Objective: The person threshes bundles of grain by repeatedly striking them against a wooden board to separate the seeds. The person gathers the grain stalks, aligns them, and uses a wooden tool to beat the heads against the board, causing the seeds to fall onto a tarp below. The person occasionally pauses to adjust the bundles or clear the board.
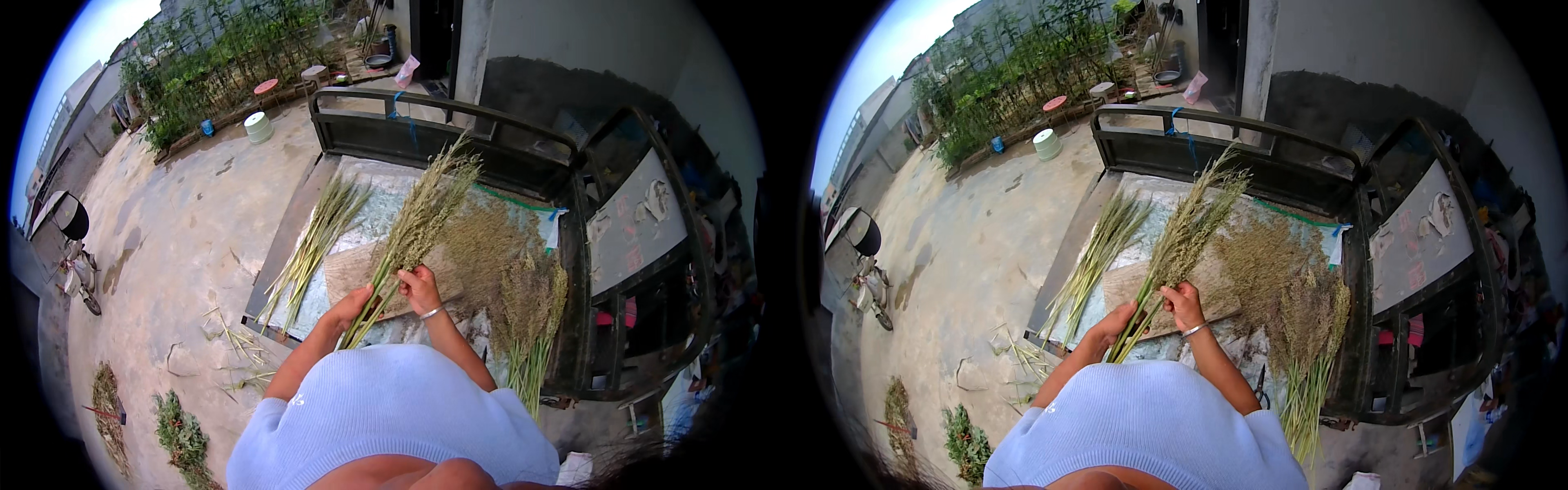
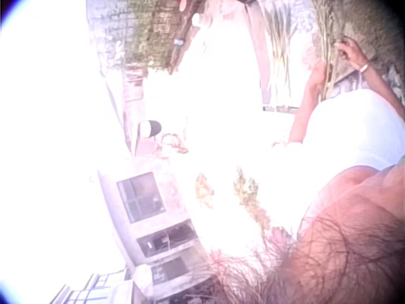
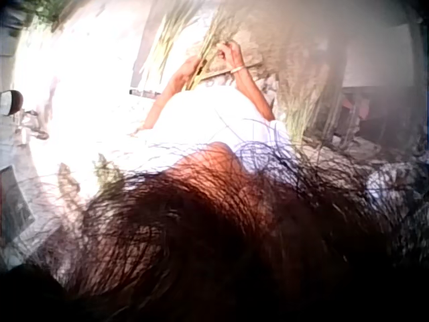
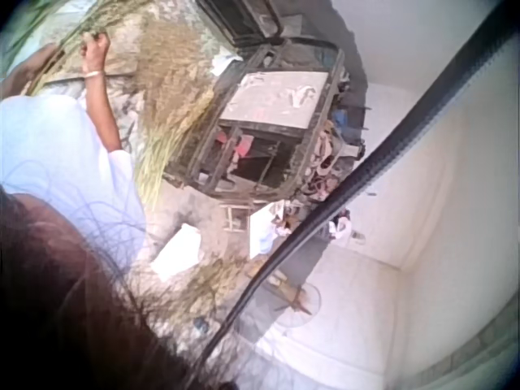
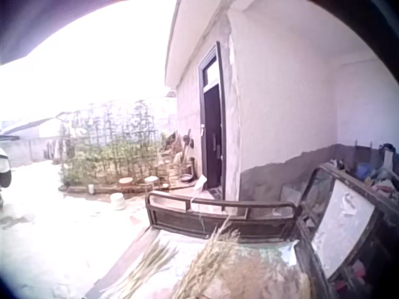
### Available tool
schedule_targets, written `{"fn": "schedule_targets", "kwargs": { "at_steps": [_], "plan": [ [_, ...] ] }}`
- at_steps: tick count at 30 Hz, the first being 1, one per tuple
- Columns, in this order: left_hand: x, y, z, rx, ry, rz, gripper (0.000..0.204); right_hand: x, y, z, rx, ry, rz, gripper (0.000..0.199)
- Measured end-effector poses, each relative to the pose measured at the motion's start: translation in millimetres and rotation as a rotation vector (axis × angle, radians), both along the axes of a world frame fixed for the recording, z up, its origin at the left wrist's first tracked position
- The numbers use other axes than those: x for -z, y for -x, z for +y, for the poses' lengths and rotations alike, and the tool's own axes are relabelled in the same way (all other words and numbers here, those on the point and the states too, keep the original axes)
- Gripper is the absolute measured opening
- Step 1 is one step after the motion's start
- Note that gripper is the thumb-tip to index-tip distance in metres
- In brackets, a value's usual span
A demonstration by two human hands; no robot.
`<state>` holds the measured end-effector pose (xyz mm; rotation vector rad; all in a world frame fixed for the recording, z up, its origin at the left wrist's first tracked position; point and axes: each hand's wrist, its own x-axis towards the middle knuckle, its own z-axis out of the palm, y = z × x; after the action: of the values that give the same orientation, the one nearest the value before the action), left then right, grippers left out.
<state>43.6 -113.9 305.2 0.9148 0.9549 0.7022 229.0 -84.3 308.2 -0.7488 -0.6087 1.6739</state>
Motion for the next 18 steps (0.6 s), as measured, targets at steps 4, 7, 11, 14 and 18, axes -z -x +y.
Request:
{"fn": "schedule_targets", "kwargs": {
  "at_steps": [4, 7, 11, 14, 18],
  "plan": [
    [1.5, -4.1, -1.3, 0.108, 0.114, -0.109, 0.054, 12.0, -0.7, -1.4, -0.057, -0.030, 0.042, 0.003],
    [6.9, -6.5, -2.7, 0.033, 0.094, 0.098, 0.057, 7.9, -2.9, -1.8, -0.061, -0.013, 0.006, 0.006],
    [12.6, -14.7, -6.7, -0.091, -0.260, 0.343, 0.043, 6.4, -4.3, -3.4, -0.010, -0.006, -0.009, 0.003],
    [9.1, -16.5, -9.0, -0.104, -0.375, 0.384, 0.029, 5.4, -4.5, -3.6, 0.061, 0.022, -0.058, 0.002],
    [5.9, -22.1, -5.1, -0.197, -0.460, 0.437, 0.025, 14.3, -1.5, 1.8, 0.149, 0.059, -0.138, 0.006]
  ]
}}
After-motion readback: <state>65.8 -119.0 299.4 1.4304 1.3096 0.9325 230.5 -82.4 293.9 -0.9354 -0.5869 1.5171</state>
